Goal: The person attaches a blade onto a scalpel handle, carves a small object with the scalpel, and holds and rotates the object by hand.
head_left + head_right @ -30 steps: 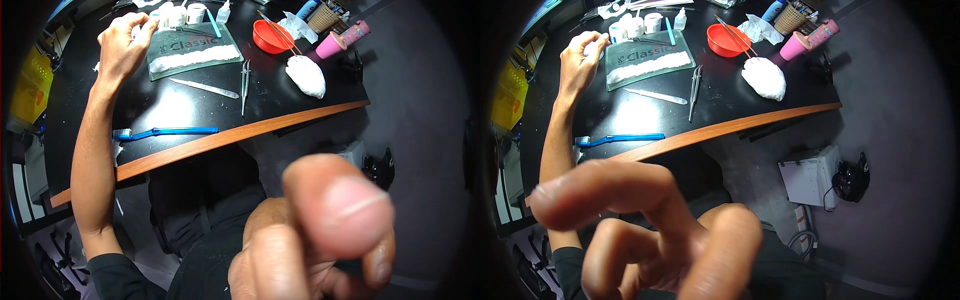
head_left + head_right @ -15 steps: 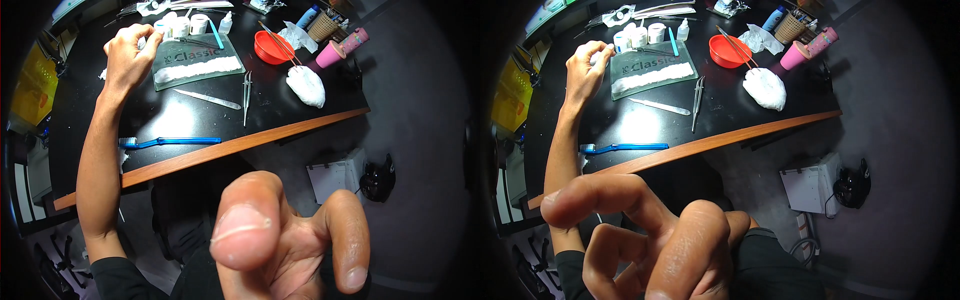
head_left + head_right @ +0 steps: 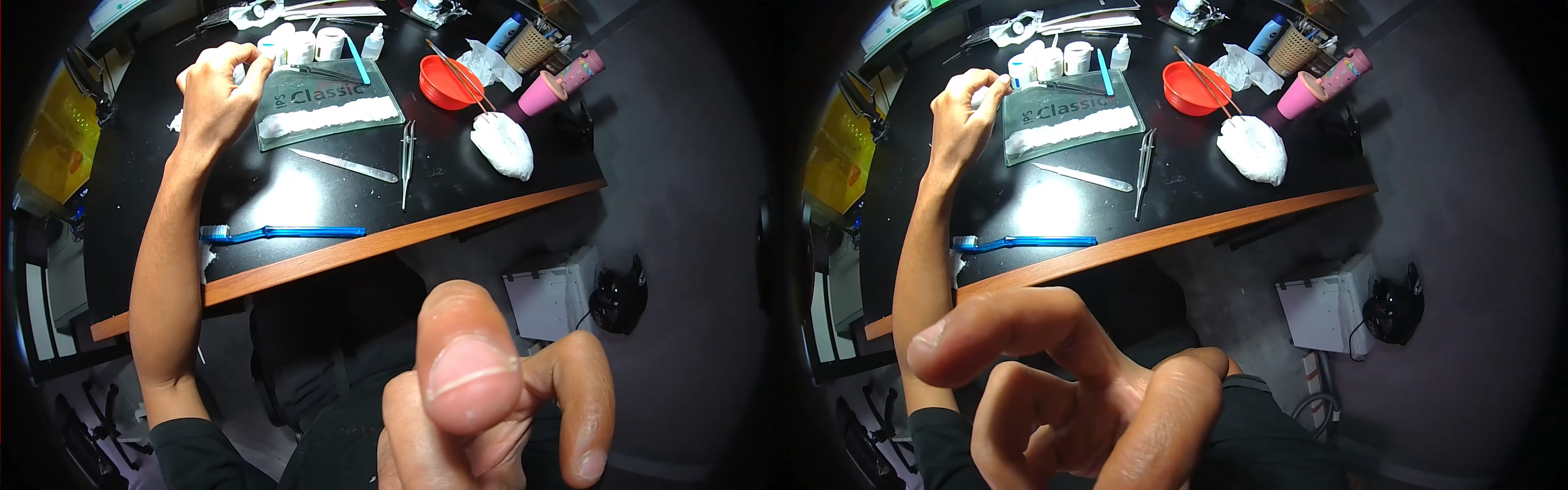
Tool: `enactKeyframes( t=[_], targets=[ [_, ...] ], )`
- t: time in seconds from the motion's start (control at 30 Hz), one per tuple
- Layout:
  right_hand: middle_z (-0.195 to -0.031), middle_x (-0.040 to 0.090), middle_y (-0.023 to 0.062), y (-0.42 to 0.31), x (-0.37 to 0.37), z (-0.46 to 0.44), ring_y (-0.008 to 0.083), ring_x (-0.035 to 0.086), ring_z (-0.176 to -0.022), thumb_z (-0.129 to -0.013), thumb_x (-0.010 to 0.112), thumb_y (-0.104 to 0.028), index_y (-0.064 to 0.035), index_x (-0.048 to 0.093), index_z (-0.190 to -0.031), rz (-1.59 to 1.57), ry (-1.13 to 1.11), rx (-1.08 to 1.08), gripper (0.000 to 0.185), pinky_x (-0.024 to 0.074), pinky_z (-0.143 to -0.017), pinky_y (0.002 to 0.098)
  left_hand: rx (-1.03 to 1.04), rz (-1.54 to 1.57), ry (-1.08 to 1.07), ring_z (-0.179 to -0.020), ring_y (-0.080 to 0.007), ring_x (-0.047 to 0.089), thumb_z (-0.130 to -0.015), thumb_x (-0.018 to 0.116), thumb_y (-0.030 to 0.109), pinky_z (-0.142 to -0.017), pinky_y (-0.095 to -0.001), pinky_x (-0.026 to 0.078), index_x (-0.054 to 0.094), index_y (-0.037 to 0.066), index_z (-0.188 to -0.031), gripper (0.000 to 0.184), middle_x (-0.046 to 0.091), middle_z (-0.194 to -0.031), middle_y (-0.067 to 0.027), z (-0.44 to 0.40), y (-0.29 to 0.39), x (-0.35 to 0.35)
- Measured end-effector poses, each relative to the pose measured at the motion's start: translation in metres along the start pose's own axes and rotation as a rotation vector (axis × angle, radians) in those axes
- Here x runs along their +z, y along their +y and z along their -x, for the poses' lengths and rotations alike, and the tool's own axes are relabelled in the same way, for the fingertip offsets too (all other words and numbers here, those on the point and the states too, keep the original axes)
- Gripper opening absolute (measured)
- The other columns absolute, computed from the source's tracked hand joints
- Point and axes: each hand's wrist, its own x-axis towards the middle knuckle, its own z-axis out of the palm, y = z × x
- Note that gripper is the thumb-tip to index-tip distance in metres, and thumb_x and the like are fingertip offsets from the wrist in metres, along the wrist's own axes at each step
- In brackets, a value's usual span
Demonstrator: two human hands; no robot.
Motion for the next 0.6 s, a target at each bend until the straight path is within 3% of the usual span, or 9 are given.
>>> enactKeyframes(
  t=[0.47,0.57,0.6],
  targets=[
    [-0.159,0.039,0.0226,-0.01,0.011,0.005,0.0247,0.059,-0.101,-0.098,0.061,0.0,-0.0138,0.061,-0.109,-0.008,0.092,0.083,0.017,0.0557,-0.075,0.0337,0.02,-0.025,0.027,-0.091,-0.0256,0.07,-0.099,0.07,0.027,-0.088,-0.0394,0.053,0.079,0.003,-0.093,0.026,0.077,-0.092,-0.0101,0.0,-0.003,0.002],
    [-0.16,0.038,0.0234,-0.007,-0.002,-0.001,0.0249,0.059,-0.103,-0.098,0.061,0.0,-0.014,0.061,-0.109,0.207,0.237,0.028,0.018,0.0559,-0.075,0.0336,0.037,-0.019,0.042,-0.09,-0.0265,0.07,-0.098,0.071,0.027,-0.087,-0.0383,0.053,0.079,0.003,-0.093,0.025,0.077,-0.092,-0.0106,0.0,-0.002,0.002],
    [-0.157,0.04,0.0244,-0.002,-0.021,-0.007,0.0229,0.061,-0.101,-0.097,0.063,0.005,-0.0126,0.059,-0.114,0.376,0.261,-0.047,0.025,0.0572,-0.073,0.0306,0.046,-0.017,0.054,-0.089,-0.0268,0.07,-0.098,0.071,0.027,-0.087,-0.038,0.053,0.079,0.003,-0.093,0.025,0.077,-0.092,-0.0108,-0.001,-0.003,0.001]
  ],
)
